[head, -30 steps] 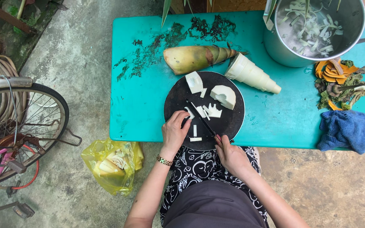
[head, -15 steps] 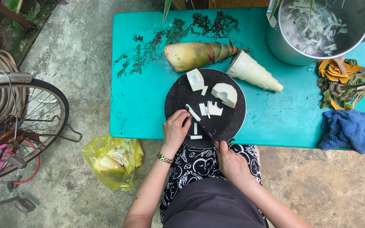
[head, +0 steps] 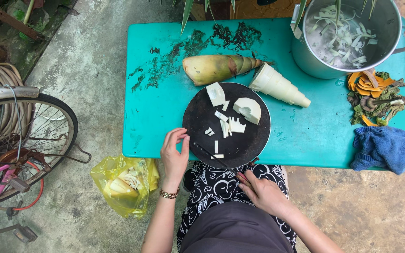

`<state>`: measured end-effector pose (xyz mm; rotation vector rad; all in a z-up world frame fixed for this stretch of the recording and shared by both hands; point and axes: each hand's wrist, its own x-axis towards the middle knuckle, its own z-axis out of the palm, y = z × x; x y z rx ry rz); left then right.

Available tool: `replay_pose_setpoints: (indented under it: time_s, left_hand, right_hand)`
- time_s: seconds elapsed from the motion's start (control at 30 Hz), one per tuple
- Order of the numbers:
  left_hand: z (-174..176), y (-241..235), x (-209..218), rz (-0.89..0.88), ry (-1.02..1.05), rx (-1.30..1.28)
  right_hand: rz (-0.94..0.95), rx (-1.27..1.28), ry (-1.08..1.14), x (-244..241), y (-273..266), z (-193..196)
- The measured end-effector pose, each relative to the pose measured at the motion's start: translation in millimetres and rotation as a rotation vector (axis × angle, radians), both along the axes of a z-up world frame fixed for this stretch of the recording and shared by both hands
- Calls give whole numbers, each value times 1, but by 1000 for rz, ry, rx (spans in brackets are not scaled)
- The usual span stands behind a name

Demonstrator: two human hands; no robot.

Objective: The person slices a bamboo shoot into thin strips using a knife on a round cutting board. The person periodically gathers the cut pieces and transfers them into a metal pot filled with water. The task is performed outdoors on a teal table.

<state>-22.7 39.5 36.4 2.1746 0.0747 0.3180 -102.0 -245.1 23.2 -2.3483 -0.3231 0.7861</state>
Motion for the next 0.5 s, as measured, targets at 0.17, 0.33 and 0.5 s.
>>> replay_pose_setpoints:
  time_s: [0.17,0.33,0.5]
  left_hand:
    - [13,9,13,-49,-22,-94]
    - [15,-17,44,-303,8,-162]
    - [-4,-64,86,-539,-3,230]
  right_hand:
    - [39,178,-127,17,-8,-7]
    - [-62,-196,-103,45,-3,-1]
    - [-129,-163,-220,34,13,-8]
